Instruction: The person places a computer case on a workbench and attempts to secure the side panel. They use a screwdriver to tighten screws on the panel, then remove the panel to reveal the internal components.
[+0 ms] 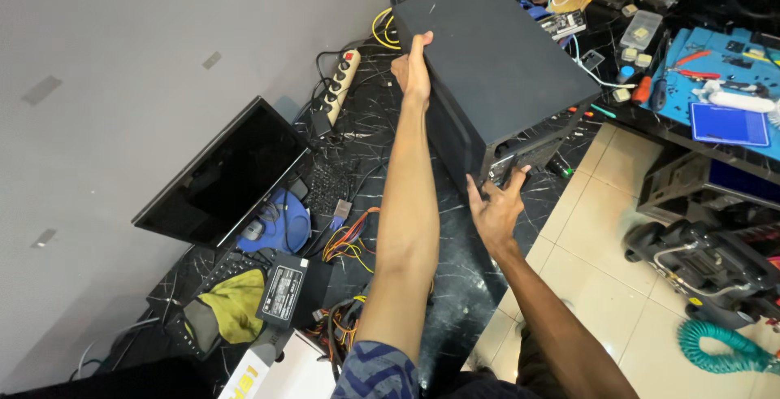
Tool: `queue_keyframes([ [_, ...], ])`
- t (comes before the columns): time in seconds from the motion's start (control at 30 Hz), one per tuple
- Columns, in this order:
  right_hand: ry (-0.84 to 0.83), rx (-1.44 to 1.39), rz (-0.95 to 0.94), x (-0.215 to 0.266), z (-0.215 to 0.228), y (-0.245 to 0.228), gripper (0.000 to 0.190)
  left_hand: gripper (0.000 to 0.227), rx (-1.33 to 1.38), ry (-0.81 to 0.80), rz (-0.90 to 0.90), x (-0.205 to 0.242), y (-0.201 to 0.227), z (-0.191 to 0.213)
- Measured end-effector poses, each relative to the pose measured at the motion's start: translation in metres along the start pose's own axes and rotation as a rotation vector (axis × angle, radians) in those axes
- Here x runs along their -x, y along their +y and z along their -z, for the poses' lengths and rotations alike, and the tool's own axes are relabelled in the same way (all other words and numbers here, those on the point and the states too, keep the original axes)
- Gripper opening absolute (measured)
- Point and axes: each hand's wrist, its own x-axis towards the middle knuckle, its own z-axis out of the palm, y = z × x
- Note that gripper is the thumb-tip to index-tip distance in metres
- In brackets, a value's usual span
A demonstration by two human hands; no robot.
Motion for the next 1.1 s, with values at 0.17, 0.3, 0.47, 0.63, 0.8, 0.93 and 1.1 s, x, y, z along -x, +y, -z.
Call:
queue_keyframes([
  [0.17, -0.027, 0.031, -0.038, 0.004, -0.003, 0.004, 0.03, 0.066, 0.08, -0.019, -0.031, -0.005, -0.005, -0.002],
  [0.3, -0.095, 0.048, -0.066, 0.0, 0.002, 0.003, 0.03, 0.064, 0.193, -0.062, 0.06, 0.004, 0.0, 0.0],
  [0.47, -0.265, 0.045, -0.033, 0.001, 0.027, 0.016, 0.034, 0.121, 0.197, -0.153, 0.151, 0.029, -0.001, 0.006],
  [0.63, -0.356, 0.022, -0.133, -0.004, 0.057, 0.054, 0.04, 0.127, 0.231, -0.175, 0.183, 0.086, -0.015, 0.016],
  [0.8, -0.381, -0.057, -0.372, -0.01, 0.082, 0.116, 0.031, 0.075, 0.545, -0.038, -0.075, 0.128, -0.111, 0.016],
  [0.93, -0.441, -0.035, -0.431, -0.027, 0.07, 0.16, 0.033, 0.024, 0.161, 0.701, -0.012, 0.177, -0.246, 0.0],
  [1.1, -0.608, 0.089, -0.425, -0.051, 0.029, 0.207, 0.05, 0.026, -0.382, 0.27, 0.408, 0.234, -0.324, -0.06],
])
